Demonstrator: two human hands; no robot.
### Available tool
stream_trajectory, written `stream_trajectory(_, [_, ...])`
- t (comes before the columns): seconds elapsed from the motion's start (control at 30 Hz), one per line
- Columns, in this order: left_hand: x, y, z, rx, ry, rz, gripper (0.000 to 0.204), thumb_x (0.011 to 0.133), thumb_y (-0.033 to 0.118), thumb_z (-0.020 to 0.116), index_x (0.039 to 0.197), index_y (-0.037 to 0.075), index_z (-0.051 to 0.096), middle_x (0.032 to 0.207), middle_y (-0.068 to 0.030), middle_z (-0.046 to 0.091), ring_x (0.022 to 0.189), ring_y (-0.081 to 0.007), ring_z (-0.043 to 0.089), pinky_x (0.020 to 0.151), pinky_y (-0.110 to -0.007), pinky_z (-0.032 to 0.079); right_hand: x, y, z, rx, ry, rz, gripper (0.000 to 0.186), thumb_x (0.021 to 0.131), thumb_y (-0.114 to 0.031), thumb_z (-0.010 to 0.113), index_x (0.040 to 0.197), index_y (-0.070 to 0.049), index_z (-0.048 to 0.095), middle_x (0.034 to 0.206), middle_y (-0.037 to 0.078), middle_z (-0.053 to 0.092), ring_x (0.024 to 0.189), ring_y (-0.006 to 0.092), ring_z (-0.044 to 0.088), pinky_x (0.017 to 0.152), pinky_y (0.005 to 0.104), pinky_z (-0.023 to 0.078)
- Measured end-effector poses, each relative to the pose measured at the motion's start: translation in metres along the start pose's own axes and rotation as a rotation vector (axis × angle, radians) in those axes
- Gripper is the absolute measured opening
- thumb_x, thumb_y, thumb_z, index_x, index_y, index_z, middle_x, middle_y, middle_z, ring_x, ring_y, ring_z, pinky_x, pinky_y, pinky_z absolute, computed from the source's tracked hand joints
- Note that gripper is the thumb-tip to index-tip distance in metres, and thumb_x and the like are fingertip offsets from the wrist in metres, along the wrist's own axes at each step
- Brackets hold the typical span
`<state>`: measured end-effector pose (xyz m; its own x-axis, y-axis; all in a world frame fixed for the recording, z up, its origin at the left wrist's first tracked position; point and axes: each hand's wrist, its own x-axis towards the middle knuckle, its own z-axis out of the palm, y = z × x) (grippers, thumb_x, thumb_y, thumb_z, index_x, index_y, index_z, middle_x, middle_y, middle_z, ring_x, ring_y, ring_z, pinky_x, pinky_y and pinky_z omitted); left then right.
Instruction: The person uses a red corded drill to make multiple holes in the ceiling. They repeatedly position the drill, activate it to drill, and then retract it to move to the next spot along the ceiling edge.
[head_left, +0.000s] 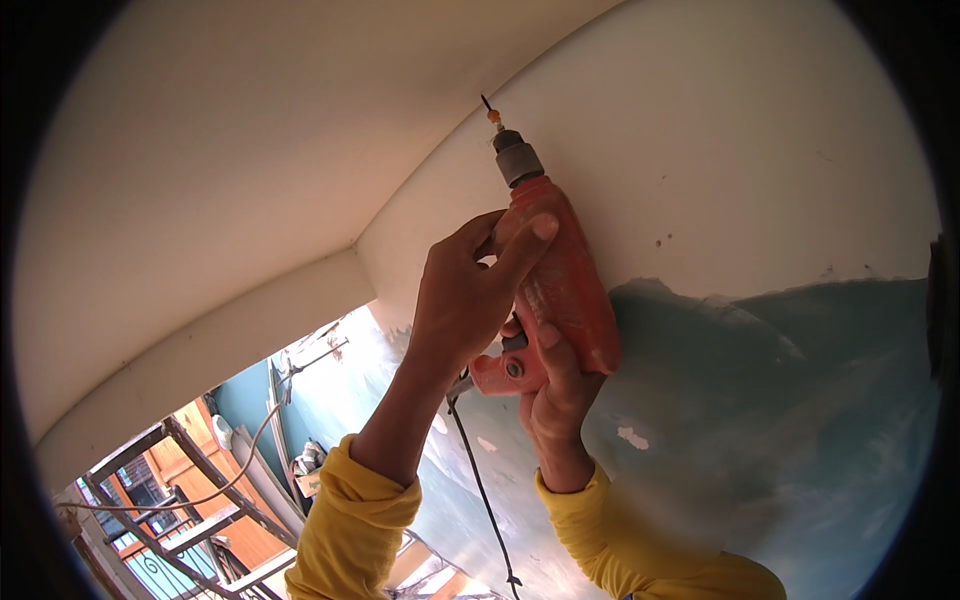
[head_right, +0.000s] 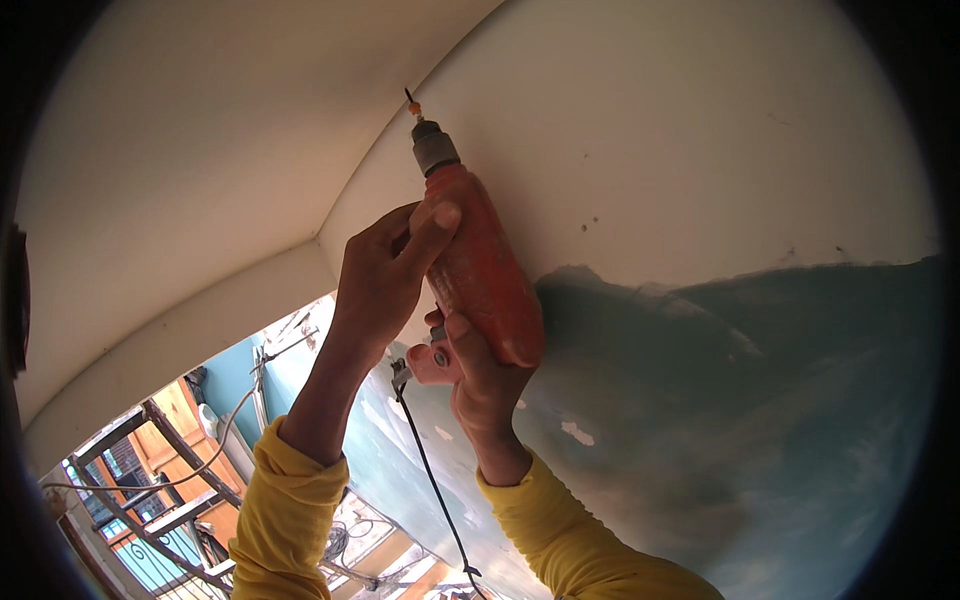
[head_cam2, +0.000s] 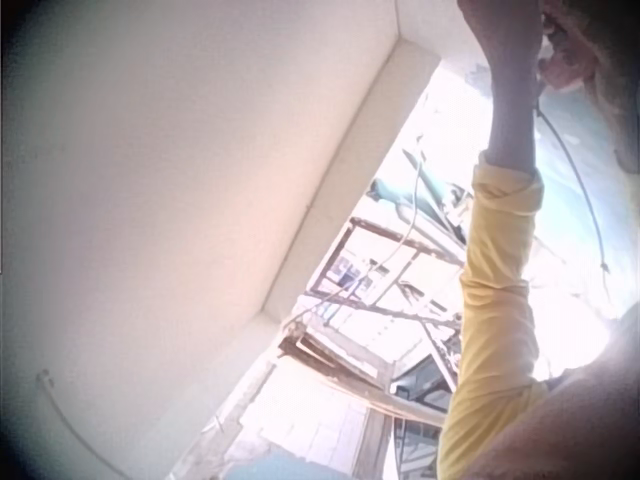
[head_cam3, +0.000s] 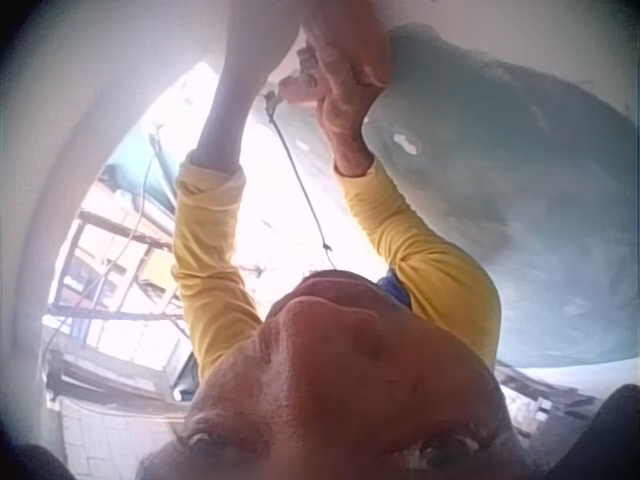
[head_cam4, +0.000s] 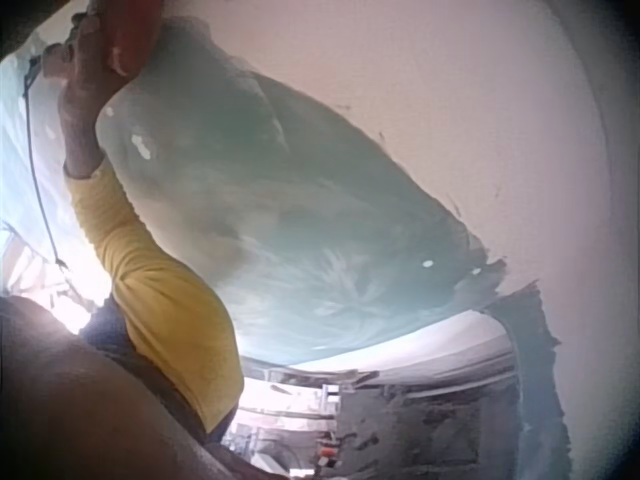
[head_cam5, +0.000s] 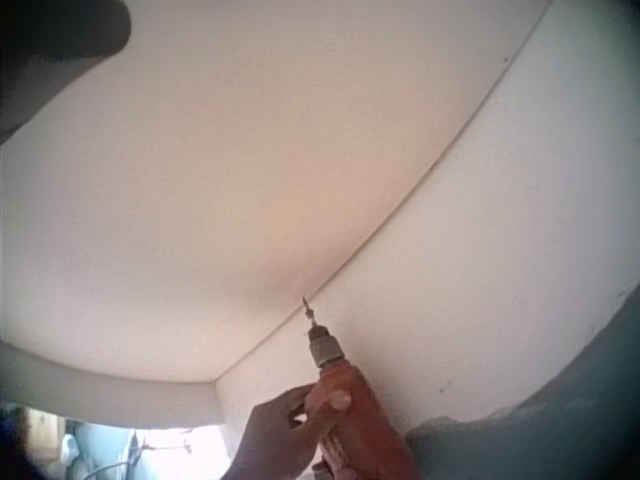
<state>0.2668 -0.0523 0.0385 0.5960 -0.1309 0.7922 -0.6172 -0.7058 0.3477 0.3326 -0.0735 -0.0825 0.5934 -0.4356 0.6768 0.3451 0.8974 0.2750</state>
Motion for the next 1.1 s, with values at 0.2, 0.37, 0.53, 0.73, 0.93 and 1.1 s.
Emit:
stream_trajectory(0.2, [0.002,0.0,0.004,0.03,0.029,0.025,0.064,0.094,0.054,0.07,0.114,-0.007,0.07,0.091,-0.011,0.073,0.082,-0.0147,0.067,0.073,-0.03,0.054,0.001,-0.011,0.003,-0.094,-0.01,0.03,0.05,0.089,-0.014,0.072,0.133,0.003,0.055,0.119,0.015,0.066,0.094,0.0227,0.069,0.073,0.034,0.058])
stream_trajectory(0.37, [0.003,0.0,0.003,0.036,0.043,0.038,0.065,0.095,0.055,0.069,0.115,-0.007,0.07,0.092,-0.0107,0.073,0.084,-0.0151,0.067,0.08,-0.031,0.053,-0.001,-0.015,0.001,-0.1,-0.012,0.117,0.046,0.089,-0.01,0.071,0.13,0.003,0.057,0.115,0.015,0.067,0.088,0.0222,0.069,0.071,0.0327,0.058])
stream_trajectory(0.53, [0.004,-0.003,0.001,0.075,0.13,0.065,0.066,0.097,0.055,0.066,0.119,-0.007,0.07,0.093,-0.0109,0.074,0.089,-0.0161,0.068,0.083,-0.031,0.053,0.001,-0.008,-0.002,-0.117,-0.019,0.068,0.043,0.087,-0.005,0.072,0.126,0.004,0.058,0.103,0.015,0.069,0.078,0.0194,0.068,0.064,0.0306,0.056])
stream_trajectory(0.73, [0.024,0.028,-0.025,-0.429,0.497,0.043,0.101,0.098,0.074,0.045,0.143,-0.016,0.046,0.091,-0.0101,0.072,0.048,-0.0042,0.017,0.044,-0.02,0.023,-0.001,-0.013,-0.003,-0.109,0.004,0.111,0.052,0.082,0.004,0.074,0.13,0.002,0.055,0.094,0.009,0.069,0.066,0.0121,0.065,0.055,0.0268,0.052])
stream_trajectory(0.93, [0.038,0.047,-0.029,-0.61,0.504,-0.018,0.103,0.091,0.078,0.053,0.122,-0.02,0.062,0.061,0.0048,0.011,0.053,-0.0068,0.011,0.047,-0.024,0.015,0.002,-0.012,-0.01,-0.209,-0.078,0.062,0.06,0.082,0.001,0.077,0.138,0.001,0.052,0.113,0.01,0.067,0.086,0.0133,0.067,0.074,0.0289,0.056])
stream_trajectory(1.1, [0.041,0.052,-0.019,-0.633,0.554,-0.054,0.106,0.088,0.081,0.052,0.124,-0.018,0.062,0.061,0.0048,0.012,0.053,-0.0077,0.011,0.048,-0.024,0.015,0.002,-0.011,-0.012,-0.175,-0.042,0.111,0.066,0.081,0.0,0.079,0.141,0.001,0.051,0.129,0.01,0.063,0.116,0.0175,0.062,0.1,0.0334,0.05])
